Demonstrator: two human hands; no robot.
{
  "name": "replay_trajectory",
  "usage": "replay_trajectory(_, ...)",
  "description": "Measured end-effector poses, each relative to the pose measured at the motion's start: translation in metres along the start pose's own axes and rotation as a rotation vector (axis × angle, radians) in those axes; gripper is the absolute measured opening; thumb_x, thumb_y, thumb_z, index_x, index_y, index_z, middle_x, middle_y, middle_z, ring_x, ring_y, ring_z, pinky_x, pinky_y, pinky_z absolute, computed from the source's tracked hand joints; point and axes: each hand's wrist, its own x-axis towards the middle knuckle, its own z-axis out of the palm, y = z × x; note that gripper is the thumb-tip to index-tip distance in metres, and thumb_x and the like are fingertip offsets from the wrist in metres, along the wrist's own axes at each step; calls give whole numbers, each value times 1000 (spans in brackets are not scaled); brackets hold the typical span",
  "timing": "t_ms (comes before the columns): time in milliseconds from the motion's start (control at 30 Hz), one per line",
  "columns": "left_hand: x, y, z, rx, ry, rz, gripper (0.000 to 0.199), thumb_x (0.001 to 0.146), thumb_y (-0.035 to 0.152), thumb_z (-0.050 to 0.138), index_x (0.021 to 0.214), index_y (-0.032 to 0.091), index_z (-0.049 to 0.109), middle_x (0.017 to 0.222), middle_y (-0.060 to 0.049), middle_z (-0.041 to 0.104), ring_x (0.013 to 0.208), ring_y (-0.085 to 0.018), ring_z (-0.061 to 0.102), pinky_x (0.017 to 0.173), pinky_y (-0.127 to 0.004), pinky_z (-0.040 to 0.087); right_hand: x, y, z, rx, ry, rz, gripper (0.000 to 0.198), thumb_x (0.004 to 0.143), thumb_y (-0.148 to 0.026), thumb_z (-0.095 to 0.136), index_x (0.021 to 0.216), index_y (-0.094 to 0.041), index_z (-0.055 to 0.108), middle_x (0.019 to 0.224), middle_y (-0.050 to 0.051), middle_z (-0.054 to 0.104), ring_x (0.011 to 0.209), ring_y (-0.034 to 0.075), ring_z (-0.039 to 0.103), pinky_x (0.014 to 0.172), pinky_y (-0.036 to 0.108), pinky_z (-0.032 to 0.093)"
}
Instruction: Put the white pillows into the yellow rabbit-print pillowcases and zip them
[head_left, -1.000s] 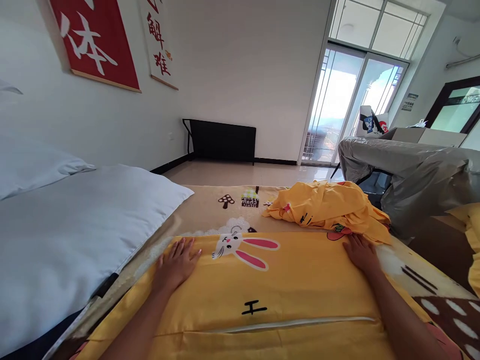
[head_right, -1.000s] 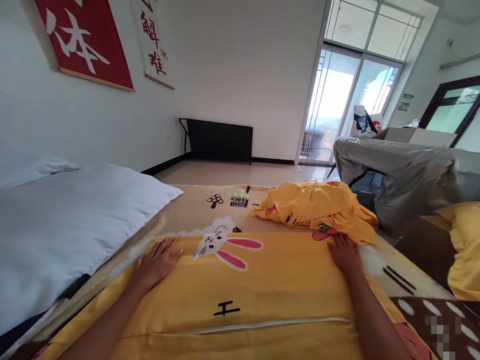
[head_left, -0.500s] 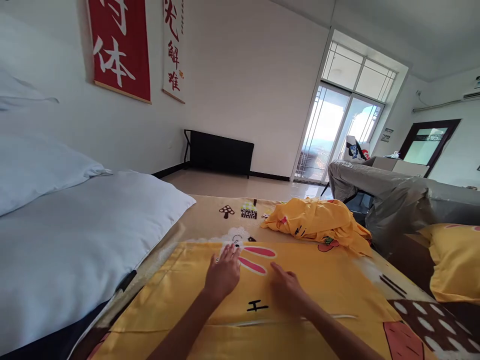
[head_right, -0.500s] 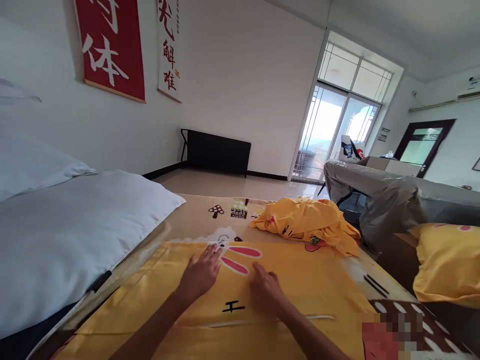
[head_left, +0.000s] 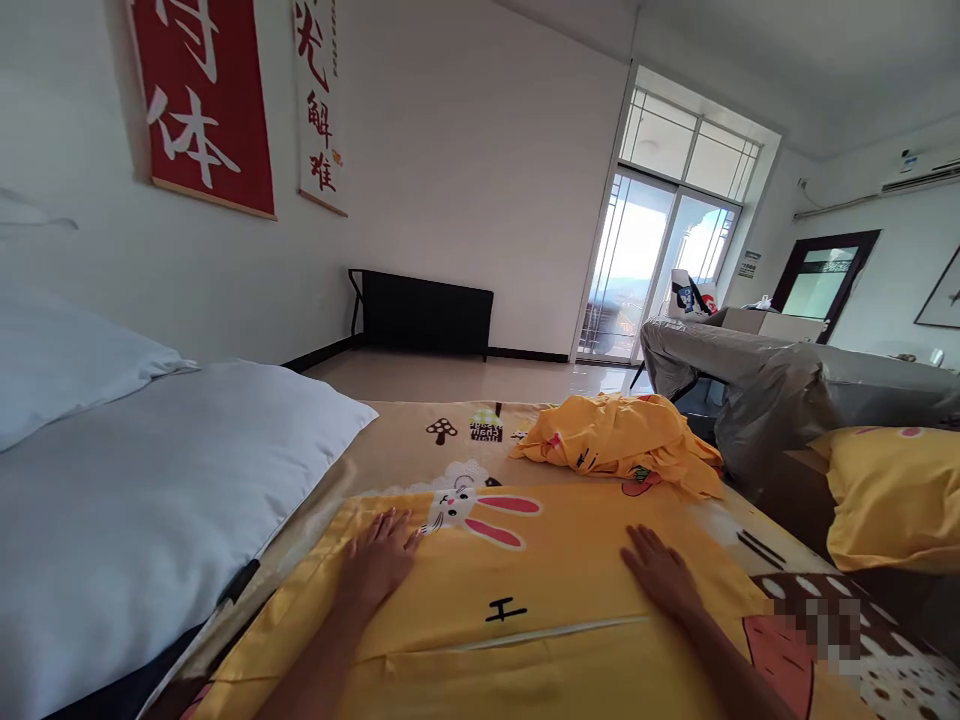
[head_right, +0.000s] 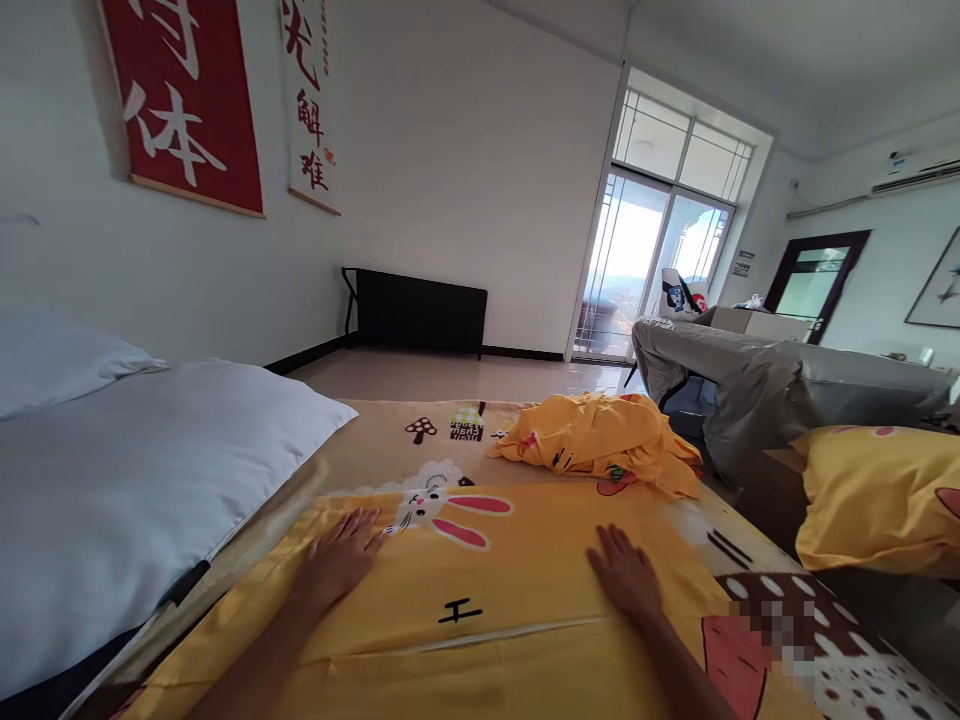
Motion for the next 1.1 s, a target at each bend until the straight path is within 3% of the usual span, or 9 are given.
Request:
replay_trajectory(133, -1, -1, -5, 25, -8, 3, 57, 92, 38, 21, 144, 17, 30, 153, -9, 21, 142, -25, 18, 112, -54, 19, -11, 92, 0, -49, 59, 27, 67, 89, -52, 21, 143, -16, 36, 152, 5, 27, 141, 21, 20, 114, 43, 15)
replay_trajectory(267, -16, 21, -19, 37, -30, 61, 52, 92, 33, 27, 140, 16, 39, 150, -12, 27, 140, -28, 23, 109, -56, 23, -16, 112, 0, 8, 176, -39, 62, 87, -44, 24, 134, -14, 50, 144, 7, 41, 137, 21, 32, 113, 39, 21)
replay_trajectory(433, -70, 91, -21, -104, -128, 717, 49, 95, 47, 23, 142, 35, 31, 149, 0, 30, 139, -22, 27, 113, -49, 21, -7, 112, 3, 129, 278, -51, 54, 84, -37, 32, 124, -14, 60, 135, 8, 52, 130, 22, 42, 111, 38, 28)
replay_trajectory(500, -90, 103, -18, -136, -191, 819, 51, 93, 53, 23, 142, 38, 31, 149, 0, 30, 139, -23, 27, 112, -49, 24, -5, 115, 5, 177, 317, -59, 52, 83, -36, 34, 121, -14, 63, 132, 8, 55, 127, 22, 46, 110, 37, 30)
replay_trajectory(600, -105, 81, -15, -115, -146, 707, 52, 91, 57, 26, 139, 38, 37, 149, 1, 29, 138, -24, 29, 112, -49, 25, -5, 119, 7, 254, 331, -71, 51, 83, -34, 35, 118, -13, 64, 128, 9, 58, 123, 20, 51, 108, 34, 34)
replay_trajectory(733, -102, -8, -11, -18, 2, 487, 50, 92, 48, 27, 138, 32, 42, 147, 1, 35, 136, -22, 33, 112, -44, 29, -12, 118, -2, 244, 334, -60, 49, 82, -29, 33, 115, -11, 65, 125, 10, 61, 118, 19, 55, 106, 32, 38)
replay_trajectory(900, -109, -92, -11, 130, 201, 389, 42, 85, 35, 42, 120, 26, 63, 136, -4, 51, 130, -27, 43, 108, -46, 33, -36, 81, -23, 208, 352, -137, 38, 84, -26, 38, 105, -19, 69, 119, 12, 64, 116, 24, 57, 101, 37, 41)
replay_trajectory(967, -121, -77, -17, 171, 242, 352, 42, 84, 32, 42, 120, 23, 63, 137, -7, 50, 131, -30, 40, 108, -51, 31, -49, 42, -24, 218, 345, -184, 36, 87, -28, 39, 107, -22, 68, 121, 11, 63, 118, 24, 55, 101, 37, 40)
replay_trajectory(1100, -147, 16, -27, 85, 142, 482, 48, 90, 30, 31, 137, 27, 45, 145, -3, 38, 135, -23, 36, 107, -46, 34, -90, -59, -9, 238, 187, -524, 43, 91, -36, 39, 130, -23, 53, 140, 7, 47, 130, 20, 43, 108, 38, 32)
